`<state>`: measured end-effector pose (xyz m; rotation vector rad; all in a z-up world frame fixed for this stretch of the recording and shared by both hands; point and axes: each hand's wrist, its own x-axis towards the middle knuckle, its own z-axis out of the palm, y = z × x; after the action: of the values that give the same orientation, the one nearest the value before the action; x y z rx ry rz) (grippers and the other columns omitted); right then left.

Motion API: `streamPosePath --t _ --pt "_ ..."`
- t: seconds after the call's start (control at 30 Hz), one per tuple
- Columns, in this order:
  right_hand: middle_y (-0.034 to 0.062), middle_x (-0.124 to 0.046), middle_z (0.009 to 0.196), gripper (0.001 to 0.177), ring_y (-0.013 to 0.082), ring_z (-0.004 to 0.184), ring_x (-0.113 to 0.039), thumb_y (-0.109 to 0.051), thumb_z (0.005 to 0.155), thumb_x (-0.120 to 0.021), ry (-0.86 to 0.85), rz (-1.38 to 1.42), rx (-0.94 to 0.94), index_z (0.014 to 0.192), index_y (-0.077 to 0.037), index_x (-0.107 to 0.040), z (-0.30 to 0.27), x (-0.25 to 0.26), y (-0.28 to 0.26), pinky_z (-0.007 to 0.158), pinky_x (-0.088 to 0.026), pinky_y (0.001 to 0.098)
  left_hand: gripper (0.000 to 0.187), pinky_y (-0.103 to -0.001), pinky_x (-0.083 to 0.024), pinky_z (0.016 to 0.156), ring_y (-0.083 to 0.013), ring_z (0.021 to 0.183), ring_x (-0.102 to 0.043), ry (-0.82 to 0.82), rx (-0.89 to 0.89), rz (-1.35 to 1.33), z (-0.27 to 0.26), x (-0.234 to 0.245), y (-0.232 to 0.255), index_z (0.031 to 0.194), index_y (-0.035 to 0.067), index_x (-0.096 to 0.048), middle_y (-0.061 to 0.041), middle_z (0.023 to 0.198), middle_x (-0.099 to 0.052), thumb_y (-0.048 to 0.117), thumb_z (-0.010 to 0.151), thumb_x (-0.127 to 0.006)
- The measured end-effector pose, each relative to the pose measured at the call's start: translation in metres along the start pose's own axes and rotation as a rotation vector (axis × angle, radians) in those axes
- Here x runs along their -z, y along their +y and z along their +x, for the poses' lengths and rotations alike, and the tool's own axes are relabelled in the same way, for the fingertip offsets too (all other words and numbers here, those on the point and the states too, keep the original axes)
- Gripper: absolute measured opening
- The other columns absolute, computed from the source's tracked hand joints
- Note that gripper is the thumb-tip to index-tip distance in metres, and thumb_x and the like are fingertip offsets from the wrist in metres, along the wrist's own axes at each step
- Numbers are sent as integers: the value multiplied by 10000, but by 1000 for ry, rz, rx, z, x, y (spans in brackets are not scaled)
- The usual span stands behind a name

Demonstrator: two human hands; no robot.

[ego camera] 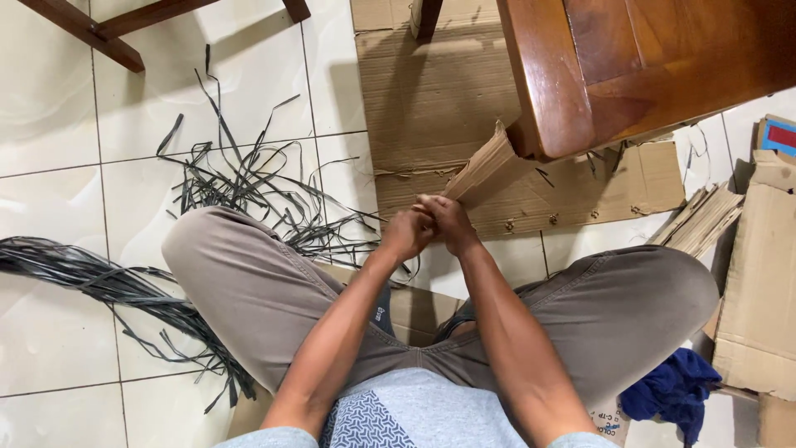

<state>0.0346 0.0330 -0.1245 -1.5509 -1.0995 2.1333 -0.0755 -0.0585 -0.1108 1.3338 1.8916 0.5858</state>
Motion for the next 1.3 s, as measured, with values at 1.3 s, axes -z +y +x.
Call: streamPosePath --t 1.3 --pt "142 -708 801 290 169 689 -663 -68 836 -738 90 -229 290 1118 -2 -754 -1 2 17 601 -585 295 552 -522 -511 1000 -362 1180 -666 153 405 -506 5 -23 -38 1274 199 -702 -116 1169 -748 633 973 -539"
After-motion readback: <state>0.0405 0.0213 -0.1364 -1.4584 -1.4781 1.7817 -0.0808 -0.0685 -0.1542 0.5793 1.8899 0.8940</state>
